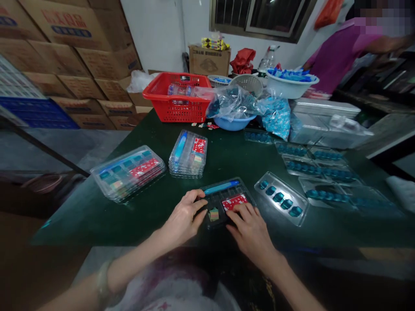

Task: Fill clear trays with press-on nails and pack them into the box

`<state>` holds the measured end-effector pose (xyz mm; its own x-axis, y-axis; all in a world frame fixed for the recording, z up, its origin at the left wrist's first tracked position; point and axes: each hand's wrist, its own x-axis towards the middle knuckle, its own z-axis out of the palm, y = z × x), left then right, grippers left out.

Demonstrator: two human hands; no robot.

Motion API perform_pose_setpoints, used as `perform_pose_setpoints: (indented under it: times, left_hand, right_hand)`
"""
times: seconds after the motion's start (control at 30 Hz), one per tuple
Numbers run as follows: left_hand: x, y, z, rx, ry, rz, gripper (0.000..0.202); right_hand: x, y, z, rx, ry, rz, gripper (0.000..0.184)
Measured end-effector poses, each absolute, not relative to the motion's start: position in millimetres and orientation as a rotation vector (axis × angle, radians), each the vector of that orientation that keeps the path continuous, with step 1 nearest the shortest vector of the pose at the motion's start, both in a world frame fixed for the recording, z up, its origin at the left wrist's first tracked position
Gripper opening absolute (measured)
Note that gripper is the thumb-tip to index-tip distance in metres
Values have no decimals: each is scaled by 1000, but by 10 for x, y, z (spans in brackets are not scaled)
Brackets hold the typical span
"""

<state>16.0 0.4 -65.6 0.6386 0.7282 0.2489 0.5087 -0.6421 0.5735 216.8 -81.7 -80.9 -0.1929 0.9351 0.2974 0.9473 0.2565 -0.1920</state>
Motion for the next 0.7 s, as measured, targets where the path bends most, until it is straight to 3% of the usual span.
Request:
perform_pose_setpoints:
  times: [0.13,0.33,0.47,0.7]
  left_hand:
    - [94,272,-684,2433,916,624,24]
    - [-8,303,-523,2360,927,806,26]
    - [-68,165,-379,2470,899,602,18]
    - [-22,74,-387,2633,1007,338,23]
  right_hand:
    - [1900,-865,-978,-1730,-2072,-263,10]
    - [1617,-896,-974,-1735,-2000,-363,16]
    - [1592,-808,-864,-1744,-2023,-270,20]
    - [1563,-663,-859,-1730,-2203,-151,31]
